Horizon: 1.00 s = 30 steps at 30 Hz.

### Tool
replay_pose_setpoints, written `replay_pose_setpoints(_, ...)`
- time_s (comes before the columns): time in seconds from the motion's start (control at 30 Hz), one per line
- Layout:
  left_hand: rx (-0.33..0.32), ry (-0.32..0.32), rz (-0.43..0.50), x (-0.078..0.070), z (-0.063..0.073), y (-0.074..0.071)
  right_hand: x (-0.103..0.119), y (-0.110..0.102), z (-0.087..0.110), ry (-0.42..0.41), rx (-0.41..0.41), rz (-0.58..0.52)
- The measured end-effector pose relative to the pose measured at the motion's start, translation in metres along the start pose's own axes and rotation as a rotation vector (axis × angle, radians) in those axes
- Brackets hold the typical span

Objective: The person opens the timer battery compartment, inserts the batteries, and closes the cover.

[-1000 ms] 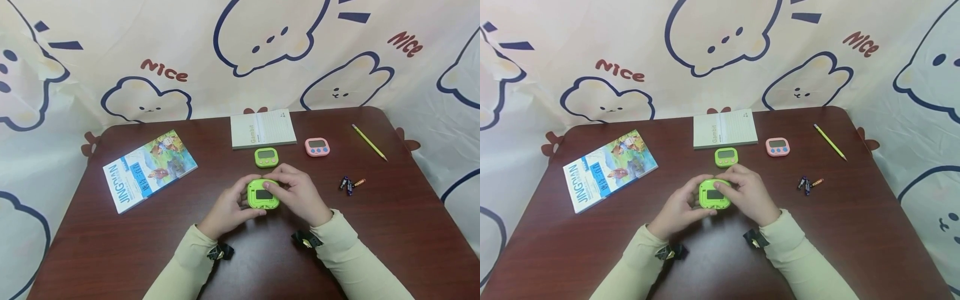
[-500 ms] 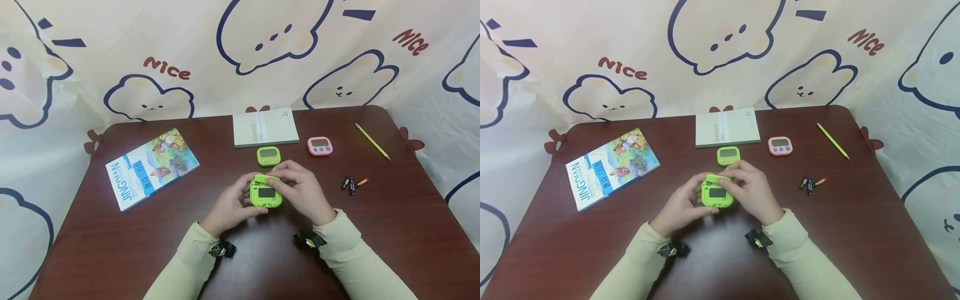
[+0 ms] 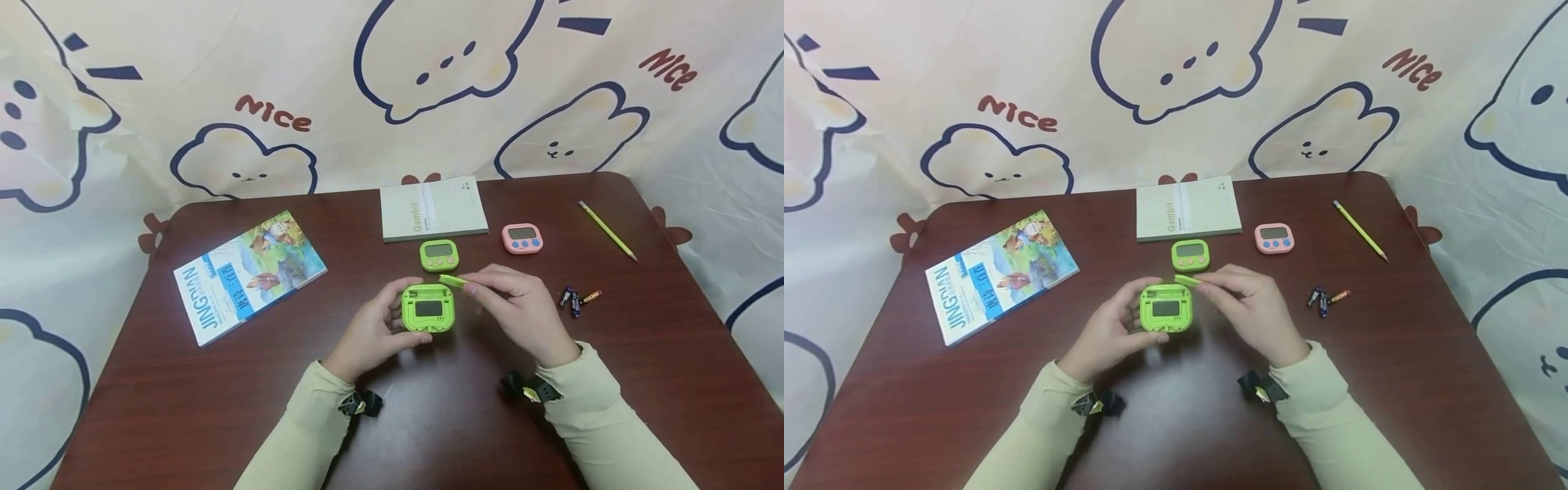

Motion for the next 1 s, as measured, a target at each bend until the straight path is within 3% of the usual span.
replay_pose_setpoints(0.27,-0.021,-0.004,-0.013,0.000,0.001,-0.005,-0.007,-0.011,0.008,-0.015,0.021,0.059)
replay_pose_setpoints(0.57,-0.028,-0.021,-0.016,-0.003,0.001,-0.009,-0.016,-0.019,0.016,0.045,0.057,0.167)
replay_pose_setpoints(0.83,-0.035,-0.008,-0.027,-0.006,0.001,-0.010,-0.040,-0.014,0.026,0.101,0.074,0.197)
replay_pose_setpoints(1.0,-0.038,0.002,-0.037,-0.006,0.001,-0.011,-0.057,-0.005,0.029,0.137,0.158,0.249)
Point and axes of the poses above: each hand's wrist, its own z-axis away from the middle knuckle, its own y-axis out of the palm, x = y × z, the point moved 5 cm from there along -z, towards the middle knuckle, and after that the axes turned 5 degrees about z, right-handed, at the moved point
